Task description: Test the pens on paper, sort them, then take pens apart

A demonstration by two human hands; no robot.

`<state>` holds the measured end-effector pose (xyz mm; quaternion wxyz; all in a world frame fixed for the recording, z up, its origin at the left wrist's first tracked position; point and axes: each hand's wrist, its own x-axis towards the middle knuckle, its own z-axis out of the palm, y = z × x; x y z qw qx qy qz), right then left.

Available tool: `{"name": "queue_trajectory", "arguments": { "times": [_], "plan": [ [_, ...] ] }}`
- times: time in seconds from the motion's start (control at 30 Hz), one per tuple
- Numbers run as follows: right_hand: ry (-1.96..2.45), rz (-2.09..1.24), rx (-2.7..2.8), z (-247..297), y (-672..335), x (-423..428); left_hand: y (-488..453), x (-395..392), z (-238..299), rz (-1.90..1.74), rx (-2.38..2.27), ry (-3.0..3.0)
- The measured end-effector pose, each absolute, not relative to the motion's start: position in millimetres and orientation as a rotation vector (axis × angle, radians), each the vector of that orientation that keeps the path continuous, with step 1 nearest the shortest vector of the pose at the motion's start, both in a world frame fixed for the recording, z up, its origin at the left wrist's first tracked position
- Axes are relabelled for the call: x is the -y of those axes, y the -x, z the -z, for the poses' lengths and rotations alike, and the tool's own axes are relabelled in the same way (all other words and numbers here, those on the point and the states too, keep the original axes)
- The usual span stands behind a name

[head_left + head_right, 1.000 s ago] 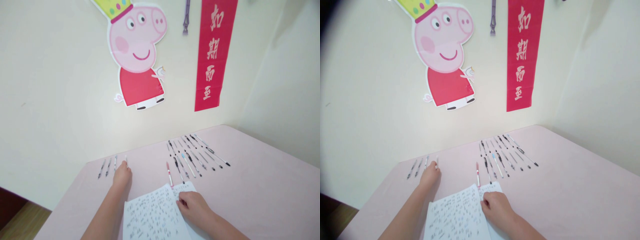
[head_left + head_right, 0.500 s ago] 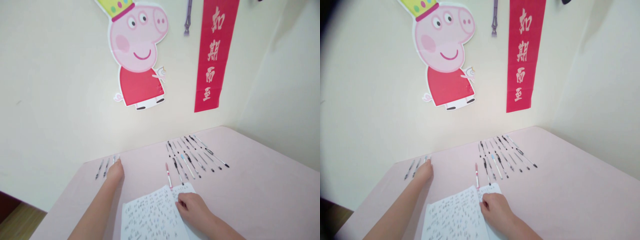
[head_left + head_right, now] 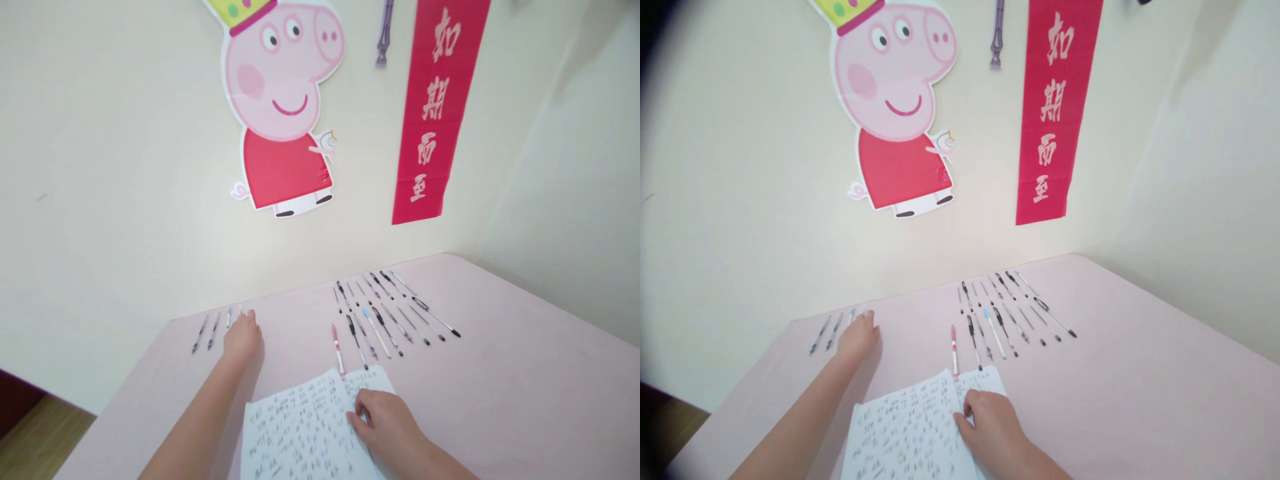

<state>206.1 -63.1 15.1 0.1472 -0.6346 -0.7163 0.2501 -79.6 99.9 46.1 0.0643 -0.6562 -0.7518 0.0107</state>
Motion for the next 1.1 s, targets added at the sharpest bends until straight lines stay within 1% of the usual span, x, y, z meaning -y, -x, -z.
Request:
{"name": "queue_trajectory", "arguments": {
  "times": [0.27,0.37,0.47,0.53,0.73,0.9,1.1],
  "plan": [
    [1.868,-0.724,2.060,-16,-203,66,5,-68,-53,0.072,2.121,2.279],
    [1.868,-0.716,2.082,-14,-204,66,-20,-51,-55,0.196,2.123,2.534],
    [1.858,-0.716,2.108,-14,-203,67,-41,-34,-55,0.345,1.999,2.767],
    [1.851,-0.710,2.121,-14,-203,68,-51,-25,-52,0.379,1.919,2.859],
    [1.834,-0.705,2.163,-14,-203,69,-75,-11,-37,0.160,1.851,2.824],
    [1.786,-0.685,2.217,-10,-204,68,-88,-14,-30,-0.022,1.900,2.780],
    [1.753,-0.660,2.241,-6,-204,68,-92,-22,-30,-0.004,1.942,2.758]
  ]
}}
